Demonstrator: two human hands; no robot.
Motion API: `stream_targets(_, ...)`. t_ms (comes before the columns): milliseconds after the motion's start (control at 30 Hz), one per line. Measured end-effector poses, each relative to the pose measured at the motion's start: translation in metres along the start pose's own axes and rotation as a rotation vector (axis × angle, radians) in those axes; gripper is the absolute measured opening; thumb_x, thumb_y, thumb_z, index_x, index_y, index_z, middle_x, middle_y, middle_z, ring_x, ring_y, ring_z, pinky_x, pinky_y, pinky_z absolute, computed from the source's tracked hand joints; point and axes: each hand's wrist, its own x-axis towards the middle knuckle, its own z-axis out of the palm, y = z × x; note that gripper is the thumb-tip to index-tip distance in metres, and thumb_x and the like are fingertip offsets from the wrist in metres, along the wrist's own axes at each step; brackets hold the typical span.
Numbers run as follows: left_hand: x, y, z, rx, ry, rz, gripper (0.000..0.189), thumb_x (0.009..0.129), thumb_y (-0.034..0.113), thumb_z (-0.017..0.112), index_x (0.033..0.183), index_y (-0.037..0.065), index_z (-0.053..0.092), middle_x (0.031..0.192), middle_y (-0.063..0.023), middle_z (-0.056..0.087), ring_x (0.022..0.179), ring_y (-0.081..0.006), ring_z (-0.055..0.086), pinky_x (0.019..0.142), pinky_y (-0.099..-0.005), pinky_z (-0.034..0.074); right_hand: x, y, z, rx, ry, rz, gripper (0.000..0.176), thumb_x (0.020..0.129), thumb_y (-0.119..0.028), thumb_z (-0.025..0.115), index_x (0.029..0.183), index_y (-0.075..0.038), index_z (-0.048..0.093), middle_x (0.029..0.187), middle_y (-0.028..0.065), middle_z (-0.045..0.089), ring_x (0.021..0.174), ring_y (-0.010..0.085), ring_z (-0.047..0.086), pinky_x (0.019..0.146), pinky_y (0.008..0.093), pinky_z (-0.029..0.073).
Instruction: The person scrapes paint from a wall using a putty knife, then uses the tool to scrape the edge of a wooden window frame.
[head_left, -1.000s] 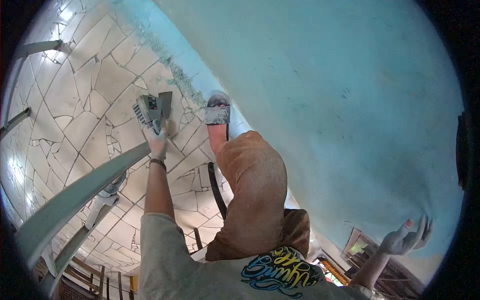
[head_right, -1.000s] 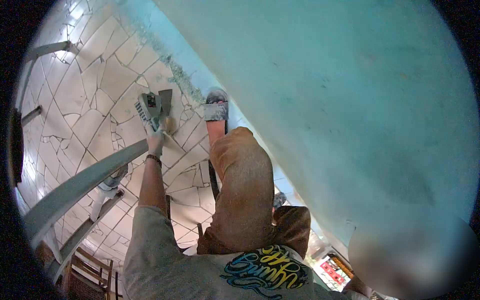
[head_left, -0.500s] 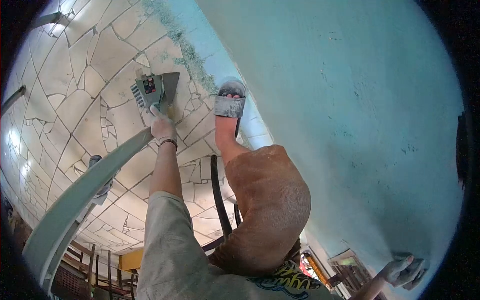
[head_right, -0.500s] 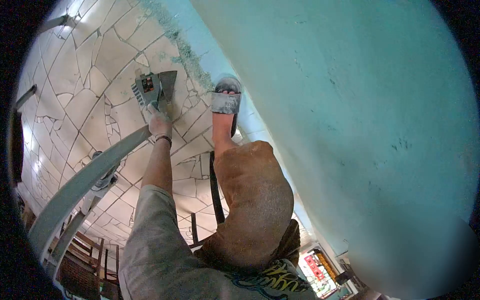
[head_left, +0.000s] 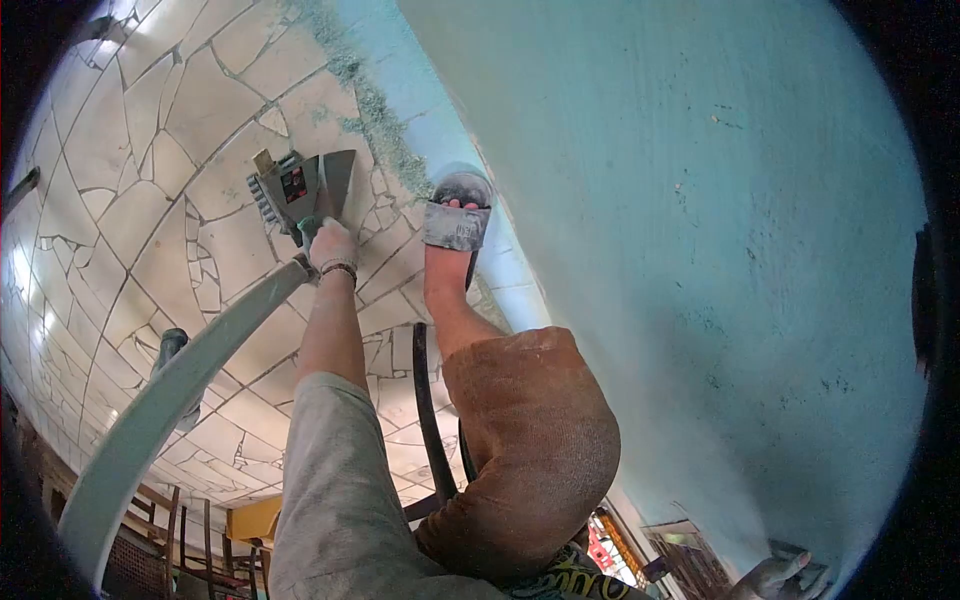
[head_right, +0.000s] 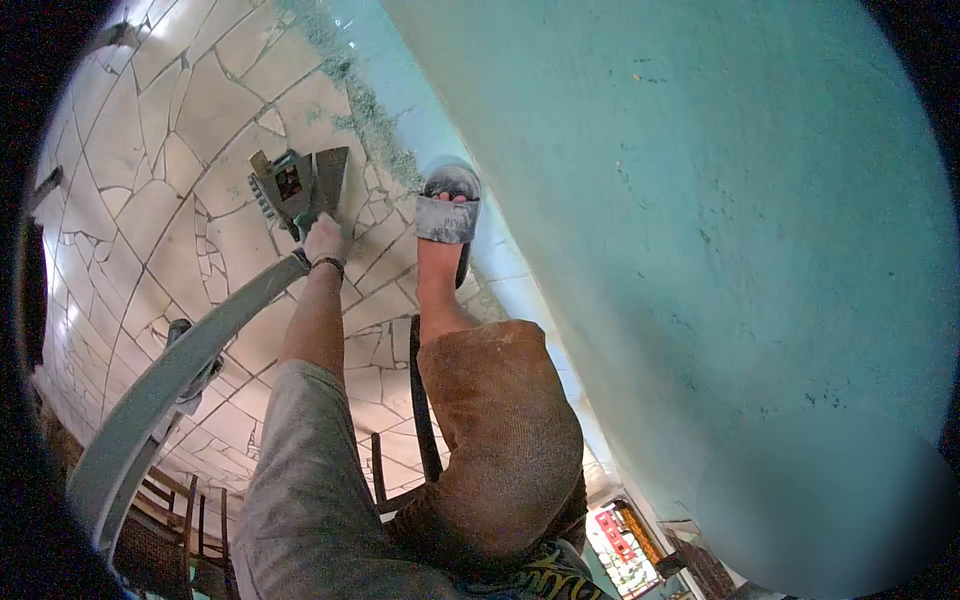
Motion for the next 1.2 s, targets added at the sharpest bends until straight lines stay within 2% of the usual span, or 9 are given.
stream_targets(233, -0.131, 0.022, -0.041, -0.539, 0.112, 0.360, 0.028, 0.090, 0.030, 0.061, 0.098, 0.003, 0.059, 0.083, -0.0237, 0.064, 0.079, -0.0400, 0.063, 0.069, -0.0478, 0.049, -0.002, 0.007, -0.018, 0.017, -0.068, -0.029, 0.031, 0.089, -0.022, 0.071, 0.109, 0.001, 0.069, 0.129, 0.0222, 0.049, 0.116, 0.0324, 0.052, 0.093, 0.0434, 0.048)
stream_targets(400, -0.263, 0.039, -0.163, -0.891, 0.031, 0.659, 0.022, 0.092, 0.023, 0.063, 0.094, 0.001, 0.056, 0.067, -0.0130, 0.052, 0.060, -0.0192, 0.051, 0.057, -0.0354, 0.042, 0.010, -0.051, -0.029, 0.307, -0.080, 0.153, 0.024, 0.090, -0.018, 0.067, 0.106, 0.000, 0.068, 0.127, 0.0232, 0.052, 0.118, 0.0372, 0.052, 0.098, 0.0481, 0.044)
stream_targets(567, -0.383, 0.037, -0.250, -0.943, -0.287, 1.108, 0.018, 0.094, 0.019, 0.061, 0.099, 0.003, 0.055, 0.072, 0.0035, 0.051, 0.057, -0.0016, 0.043, 0.049, -0.0179, 0.034, 0.011, -0.112, -0.078, 1.251, -0.324, 0.543, 0.028, 0.087, -0.018, 0.063, 0.106, 0.002, 0.064, 0.110, 0.0216, 0.064, 0.107, 0.0348, 0.060, 0.092, 0.0437, 0.048)
stream_targets(633, -0.440, 0.043, -0.267, -0.964, -0.366, 1.165, 0.020, 0.091, 0.019, 0.067, 0.094, 0.002, 0.057, 0.068, 0.0020, 0.052, 0.058, -0.0049, 0.044, 0.052, -0.0227, 0.036, -0.001, -0.113, -0.100, 1.526, -0.399, 0.880, 0.030, 0.090, -0.015, 0.063, 0.114, 0.003, 0.063, 0.113, 0.0187, 0.064, 0.106, 0.0274, 0.061, 0.090, 0.0389, 0.049)
stream_targets(700, -0.492, 0.047, -0.269, -0.922, -0.456, 1.254, 0.022, 0.090, 0.020, 0.068, 0.092, 0.002, 0.057, 0.067, 0.0010, 0.053, 0.057, -0.0057, 0.045, 0.051, -0.0231, 0.037, -0.012, -0.109, -0.123, 2.038, -0.117, 1.356, 0.031, 0.093, -0.009, 0.064, 0.123, 0.000, 0.061, 0.112, 0.0125, 0.065, 0.102, 0.0144, 0.060, 0.085, 0.0281, 0.048)
stream_targets(800, -0.559, 0.053, -0.256, -0.753, -0.554, 1.424, 0.025, 0.090, 0.024, 0.067, 0.096, 0.004, 0.054, 0.069, -0.0011, 0.056, 0.052, -0.0047, 0.048, 0.046, -0.0194, 0.037, -0.058, -0.085, -0.145, 2.141, 0.170, 1.387, 0.022, 0.097, -0.008, 0.060, 0.116, 0.002, 0.063, 0.101, 0.0094, 0.066, 0.090, 0.0123, 0.061, 0.080, 0.0293, 0.051)
stream_targets(900, -0.617, 0.053, -0.235, -0.664, -0.791, 1.332, 0.026, 0.090, 0.025, 0.067, 0.096, 0.004, 0.053, 0.068, -0.0016, 0.055, 0.052, -0.0050, 0.047, 0.045, -0.0196, 0.037, -0.113, -0.062, -0.167, 1.910, 0.167, 1.470, 0.020, 0.094, -0.012, 0.067, 0.108, 0.001, 0.066, 0.087, 0.0017, 0.067, 0.077, 0.0046, 0.057, 0.067, 0.0207, 0.046)
stream_targets(1033, -0.672, 0.055, -0.201, -0.427, -0.942, 1.298, 0.024, 0.092, 0.021, 0.065, 0.102, 0.003, 0.053, 0.068, -0.0001, 0.054, 0.051, -0.0040, 0.046, 0.046, -0.0192, 0.036, -0.191, -0.058, -0.180, 1.907, 0.475, 1.847, 0.015, 0.092, -0.013, 0.069, 0.096, 0.001, 0.066, 0.081, 0.0038, 0.067, 0.070, 0.0065, 0.059, 0.060, 0.0213, 0.049)
stream_targets(1200, -0.701, 0.063, -0.182, -0.228, -0.887, 1.415, 0.029, 0.092, 0.011, 0.063, 0.114, 0.001, 0.046, 0.079, -0.0003, 0.055, 0.057, -0.0029, 0.046, 0.050, -0.0179, 0.037, -0.234, -0.076, -0.178, 1.831, 0.863, 2.201, 0.018, 0.093, -0.015, 0.067, 0.094, 0.001, 0.060, 0.077, 0.0058, 0.066, 0.060, 0.0112, 0.060, 0.053, 0.0236, 0.049)
